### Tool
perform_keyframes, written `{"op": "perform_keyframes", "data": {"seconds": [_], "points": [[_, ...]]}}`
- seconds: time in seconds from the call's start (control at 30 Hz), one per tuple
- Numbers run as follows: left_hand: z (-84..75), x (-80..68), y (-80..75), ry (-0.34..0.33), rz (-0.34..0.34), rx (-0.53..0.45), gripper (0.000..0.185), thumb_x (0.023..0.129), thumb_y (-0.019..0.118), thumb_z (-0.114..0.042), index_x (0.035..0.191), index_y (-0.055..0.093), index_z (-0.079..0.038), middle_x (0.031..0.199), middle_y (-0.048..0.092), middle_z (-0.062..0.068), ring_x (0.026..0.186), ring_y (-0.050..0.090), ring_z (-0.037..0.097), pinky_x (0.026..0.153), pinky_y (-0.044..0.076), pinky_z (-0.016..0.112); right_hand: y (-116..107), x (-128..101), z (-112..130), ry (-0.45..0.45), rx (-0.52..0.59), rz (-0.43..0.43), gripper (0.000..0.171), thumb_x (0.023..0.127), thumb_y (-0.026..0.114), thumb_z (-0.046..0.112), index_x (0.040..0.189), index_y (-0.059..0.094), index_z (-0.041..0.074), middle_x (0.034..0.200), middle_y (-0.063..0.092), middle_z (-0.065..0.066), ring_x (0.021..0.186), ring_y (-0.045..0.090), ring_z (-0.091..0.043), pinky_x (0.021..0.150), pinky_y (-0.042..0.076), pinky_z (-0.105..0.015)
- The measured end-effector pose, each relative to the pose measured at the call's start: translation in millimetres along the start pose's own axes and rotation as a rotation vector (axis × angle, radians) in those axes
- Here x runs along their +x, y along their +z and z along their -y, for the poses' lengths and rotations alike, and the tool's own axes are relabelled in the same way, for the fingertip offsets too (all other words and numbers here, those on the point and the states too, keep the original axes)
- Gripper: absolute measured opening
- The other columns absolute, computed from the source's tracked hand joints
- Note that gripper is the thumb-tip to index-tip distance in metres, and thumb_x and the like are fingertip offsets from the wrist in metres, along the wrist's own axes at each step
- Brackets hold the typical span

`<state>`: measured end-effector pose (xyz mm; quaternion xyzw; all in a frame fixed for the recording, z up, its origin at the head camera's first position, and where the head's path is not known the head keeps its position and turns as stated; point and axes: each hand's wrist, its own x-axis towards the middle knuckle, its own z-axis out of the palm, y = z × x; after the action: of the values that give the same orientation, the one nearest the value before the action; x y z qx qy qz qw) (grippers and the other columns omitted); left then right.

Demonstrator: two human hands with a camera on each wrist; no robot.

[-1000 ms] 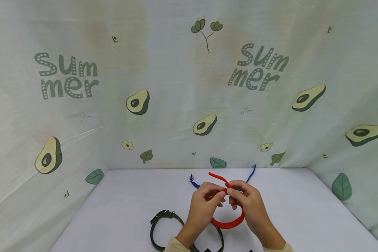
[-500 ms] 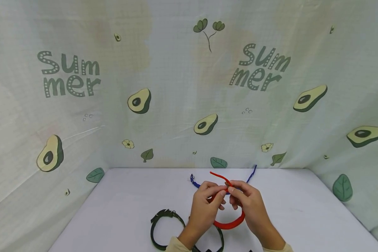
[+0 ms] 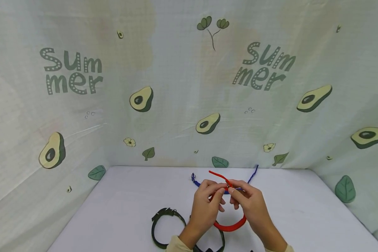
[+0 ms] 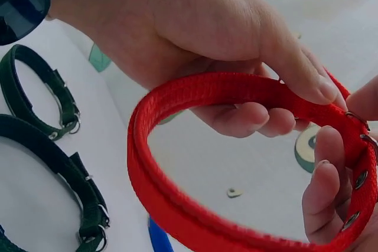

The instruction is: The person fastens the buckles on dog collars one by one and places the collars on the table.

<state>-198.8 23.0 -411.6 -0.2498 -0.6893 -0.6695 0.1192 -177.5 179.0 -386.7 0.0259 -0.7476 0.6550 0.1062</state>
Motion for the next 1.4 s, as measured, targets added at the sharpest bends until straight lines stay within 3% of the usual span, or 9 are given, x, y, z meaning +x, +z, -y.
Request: {"op": "perform_keyframes", "data": {"seconds": [0.23, 0.37, 0.73, 1.1, 1.23, 1.4], "points": [[0.8, 1.2, -0.8, -0.011, -0.009, 0.007, 0.016, 0.101, 0.062, -0.019, 0.11, 0.075, -0.016, 0.1, 0.054, 0.002, 0.064, 0.061, 0.008, 0.051, 0.057, 0.032, -1.9, -1.8, -2.4, -0.132, -0.068, 0.04, 0.029, 0.097, 0.068, 0.013, 0.125, 0.069, 0.008, 0.089, 0.062, -0.014, 0.064, 0.061, -0.027, 0.059, 0.055, -0.031], [-1.1, 1.8, -2.1, -0.035, -0.016, 0.026, 0.015, 0.102, 0.061, -0.017, 0.109, 0.074, -0.016, 0.1, 0.054, 0.002, 0.061, 0.059, 0.008, 0.05, 0.056, 0.03, -1.5, -1.3, -2.6, -0.165, -0.103, 0.055, 0.029, 0.097, 0.066, 0.011, 0.126, 0.069, 0.01, 0.098, 0.062, -0.012, 0.065, 0.063, -0.025, 0.06, 0.056, -0.031], [-4.9, 3.0, -5.3, -0.101, -0.002, 0.059, 0.016, 0.102, 0.06, -0.018, 0.112, 0.073, -0.015, 0.101, 0.051, 0.002, 0.057, 0.056, 0.01, 0.051, 0.055, 0.026, 0.9, -2.9, -1.3, -0.142, -0.132, 0.048, 0.029, 0.096, 0.069, 0.013, 0.125, 0.067, 0.012, 0.101, 0.064, -0.014, 0.068, 0.065, -0.026, 0.061, 0.057, -0.031], [-3.5, 1.8, -7.0, -0.073, 0.007, 0.121, 0.016, 0.103, 0.058, -0.02, 0.112, 0.072, -0.017, 0.101, 0.051, 0.001, 0.053, 0.055, 0.009, 0.051, 0.053, 0.025, 3.4, -4.9, -0.4, -0.144, -0.151, 0.023, 0.028, 0.095, 0.07, 0.014, 0.123, 0.067, 0.016, 0.097, 0.07, -0.005, 0.068, 0.067, -0.022, 0.061, 0.057, -0.032], [-3.9, 2.4, -6.2, -0.068, -0.004, 0.109, 0.015, 0.103, 0.06, -0.021, 0.112, 0.07, -0.016, 0.101, 0.052, 0.001, 0.057, 0.056, 0.009, 0.054, 0.055, 0.025, 3.7, -4.8, 0.6, -0.141, -0.153, 0.009, 0.026, 0.094, 0.071, 0.012, 0.12, 0.068, 0.015, 0.093, 0.071, -0.006, 0.068, 0.067, -0.024, 0.061, 0.057, -0.032], [-3.9, 3.8, -5.6, -0.12, -0.021, 0.025, 0.018, 0.101, 0.063, -0.021, 0.116, 0.06, -0.011, 0.099, 0.058, 0.001, 0.061, 0.06, 0.012, 0.059, 0.057, 0.026, 3.7, -3.4, -0.1, -0.154, -0.142, -0.006, 0.022, 0.093, 0.071, 0.009, 0.115, 0.068, 0.012, 0.088, 0.07, -0.008, 0.067, 0.067, -0.025, 0.059, 0.056, -0.032]]}}
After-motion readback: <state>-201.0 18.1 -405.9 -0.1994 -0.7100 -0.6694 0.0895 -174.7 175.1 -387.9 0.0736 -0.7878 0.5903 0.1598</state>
